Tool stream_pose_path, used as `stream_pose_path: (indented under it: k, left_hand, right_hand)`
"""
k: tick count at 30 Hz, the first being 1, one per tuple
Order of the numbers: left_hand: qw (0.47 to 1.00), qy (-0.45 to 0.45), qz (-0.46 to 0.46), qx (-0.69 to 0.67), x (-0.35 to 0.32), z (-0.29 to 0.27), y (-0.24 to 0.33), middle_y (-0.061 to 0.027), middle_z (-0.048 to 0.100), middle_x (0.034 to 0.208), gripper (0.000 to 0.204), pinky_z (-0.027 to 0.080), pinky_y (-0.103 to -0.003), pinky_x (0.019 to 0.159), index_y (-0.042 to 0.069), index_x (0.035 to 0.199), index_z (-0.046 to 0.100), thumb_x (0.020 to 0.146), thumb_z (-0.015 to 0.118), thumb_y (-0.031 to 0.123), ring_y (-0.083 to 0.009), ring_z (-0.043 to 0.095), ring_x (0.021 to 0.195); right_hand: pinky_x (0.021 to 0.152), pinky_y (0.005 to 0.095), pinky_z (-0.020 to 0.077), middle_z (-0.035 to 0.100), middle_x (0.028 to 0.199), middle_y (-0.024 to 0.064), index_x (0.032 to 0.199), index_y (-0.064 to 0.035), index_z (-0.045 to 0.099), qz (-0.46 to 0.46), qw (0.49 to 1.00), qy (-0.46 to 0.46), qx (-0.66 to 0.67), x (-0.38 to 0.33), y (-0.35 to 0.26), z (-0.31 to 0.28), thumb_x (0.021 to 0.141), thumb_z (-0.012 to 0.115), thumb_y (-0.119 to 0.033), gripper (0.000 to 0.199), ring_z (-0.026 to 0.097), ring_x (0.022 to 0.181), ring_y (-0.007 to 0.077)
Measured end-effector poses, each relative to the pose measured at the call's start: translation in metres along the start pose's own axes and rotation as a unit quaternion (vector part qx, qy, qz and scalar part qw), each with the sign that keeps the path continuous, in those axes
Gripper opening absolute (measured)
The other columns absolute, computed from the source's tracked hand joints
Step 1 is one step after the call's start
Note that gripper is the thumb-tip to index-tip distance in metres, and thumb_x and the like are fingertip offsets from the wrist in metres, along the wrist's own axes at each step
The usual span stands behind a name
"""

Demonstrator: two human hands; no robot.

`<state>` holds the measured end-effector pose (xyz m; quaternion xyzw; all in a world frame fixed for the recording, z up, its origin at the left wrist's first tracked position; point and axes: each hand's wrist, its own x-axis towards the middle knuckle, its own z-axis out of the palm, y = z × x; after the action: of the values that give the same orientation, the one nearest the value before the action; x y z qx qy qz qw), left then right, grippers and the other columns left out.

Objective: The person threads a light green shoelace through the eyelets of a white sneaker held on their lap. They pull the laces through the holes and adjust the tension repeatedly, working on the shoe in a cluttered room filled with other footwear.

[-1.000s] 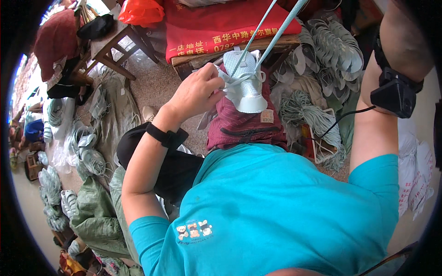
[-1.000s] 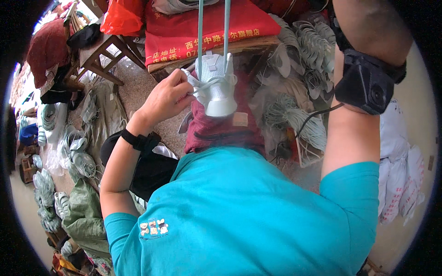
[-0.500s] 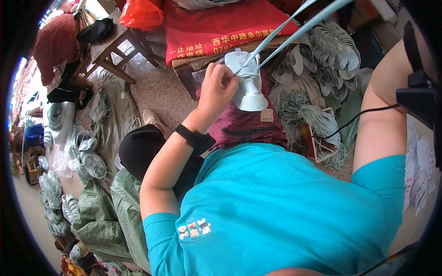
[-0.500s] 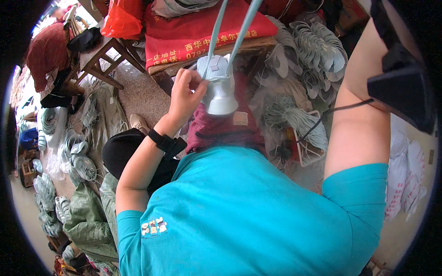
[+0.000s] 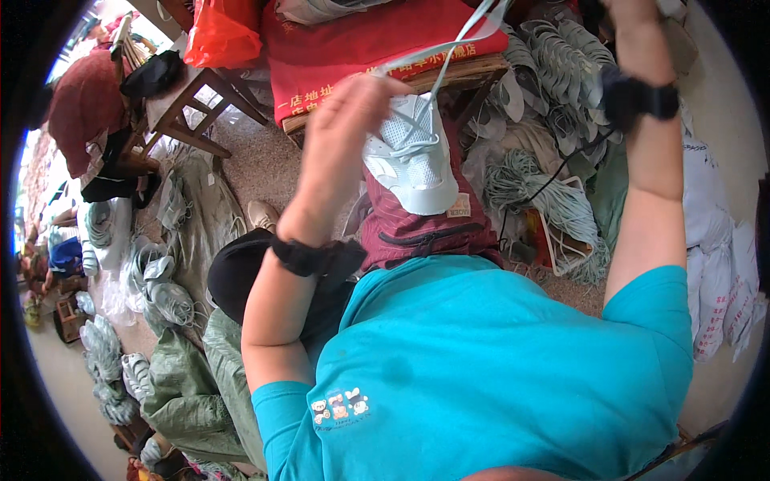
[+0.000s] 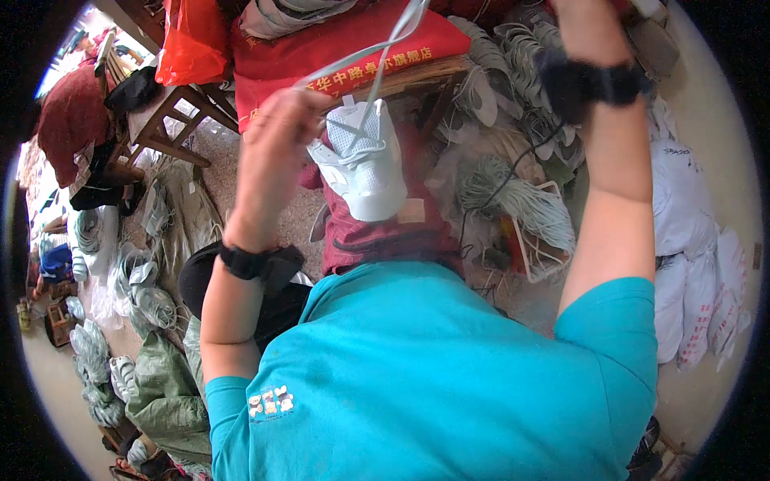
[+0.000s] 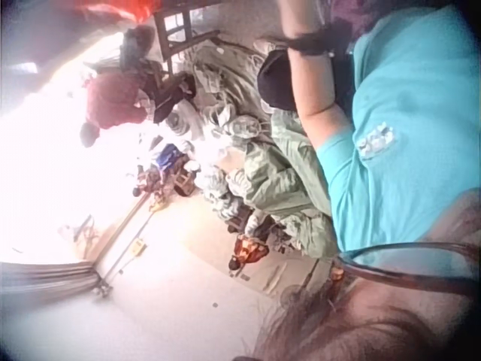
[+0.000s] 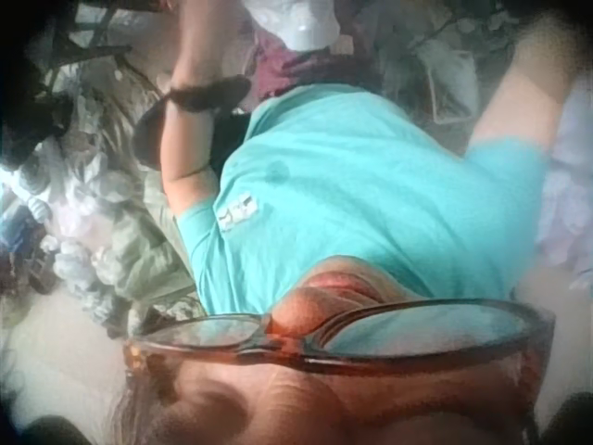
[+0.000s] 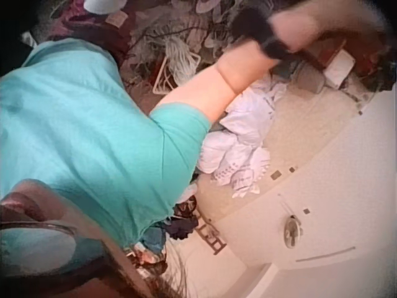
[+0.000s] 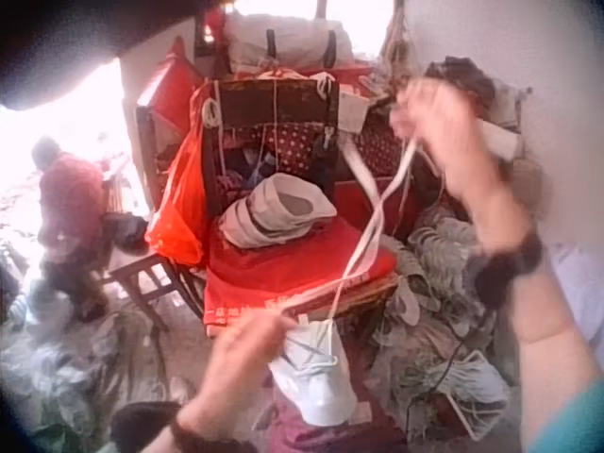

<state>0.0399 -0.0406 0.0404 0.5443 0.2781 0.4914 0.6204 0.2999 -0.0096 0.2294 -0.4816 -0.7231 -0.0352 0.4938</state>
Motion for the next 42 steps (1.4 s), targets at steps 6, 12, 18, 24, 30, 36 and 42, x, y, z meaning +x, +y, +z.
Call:
stream_pose_path:
  k: [6,12,18,24,30,36,42]
  left_hand:
    - [0.975,0.122,0.042,-0.183,0.002,-0.074,0.002,-0.001,0.055,0.088,0.023,0.041,-0.027,0.08,0.004,0.107,0.062,0.102,0.047,0.021,-0.0123,0.05,0.083]
    - [0.943,0.067,-0.012,-0.325,-0.028,-0.093,0.015,-0.0026,0.054,0.092,0.023,0.042,-0.035,0.097,0.005,0.105,0.055,0.105,0.042,0.024,-0.0158,0.052,0.088]
    - [0.952,0.098,-0.023,-0.288,-0.046,-0.112,0.007,-0.0012,0.049,0.089,0.023,0.042,-0.033,0.086,0.005,0.106,0.054,0.105,0.041,0.024,-0.0136,0.047,0.081]
    - [0.965,0.108,-0.04,-0.237,-0.042,-0.101,0.002,0.0002,0.048,0.082,0.024,0.038,-0.027,0.071,0.003,0.104,0.057,0.104,0.043,0.023,-0.0098,0.043,0.071]
    - [0.984,0.144,-0.099,-0.026,-0.039,-0.064,-0.01,0.0025,0.049,0.078,0.026,0.031,-0.021,0.057,0.005,0.101,0.062,0.103,0.047,0.026,-0.006,0.039,0.064]
    - [0.931,0.023,0.043,0.36,-0.047,-0.027,-0.063,-0.0063,0.054,0.084,0.017,0.046,-0.03,0.059,0.004,0.096,0.063,0.082,0.073,0.007,-0.0169,0.055,0.069]
    - [0.898,0.003,0.085,0.432,-0.045,-0.017,-0.082,-0.0113,0.057,0.088,0.022,0.049,-0.037,0.061,0.003,0.094,0.061,0.078,0.075,0.008,-0.0288,0.061,0.075]
  right_hand:
    - [0.074,0.0331,0.0494,0.057,0.089,0.0075,0.096,-0.0023,0.064,-0.079,0.907,-0.398,0.11,-0.153,0.056,0.104,0.084,0.067,-0.008,0.014,0.06,0.084,0.0222]
    - [0.074,0.0412,0.0496,0.055,0.093,0.0116,0.093,-0.0055,0.058,-0.017,0.902,-0.425,0.077,-0.2,0.054,0.129,0.081,0.065,-0.01,0.014,0.06,0.088,0.0313]
    - [0.074,0.0397,0.0501,0.053,0.097,0.0119,0.094,-0.0039,0.054,0.023,0.904,-0.421,0.071,-0.194,0.044,0.122,0.079,0.068,-0.006,0.02,0.06,0.087,0.0314]
    - [0.072,0.0435,0.0503,0.055,0.093,0.0113,0.091,-0.0056,0.055,-0.041,0.903,-0.426,0.04,-0.202,0.045,0.121,0.08,0.063,-0.007,0.014,0.061,0.084,0.0338]
    - [0.068,0.0386,0.0511,0.056,0.092,0.01,0.09,-0.0047,0.054,-0.097,0.94,-0.321,0.058,-0.2,0.049,0.129,0.075,0.069,-0.001,0.022,0.061,0.079,0.0293]
    - [0.068,0.0367,0.0526,0.057,0.093,0.0085,0.093,-0.0063,0.057,-0.173,0.962,-0.208,0.033,-0.222,0.063,0.134,0.07,0.074,0.0,0.03,0.062,0.079,0.026]
    - [0.069,0.0348,0.0522,0.057,0.094,0.0089,0.1,-0.0062,0.059,-0.183,0.962,-0.196,0.059,-0.227,0.071,0.13,0.076,0.073,-0.002,0.028,0.062,0.082,0.0247]
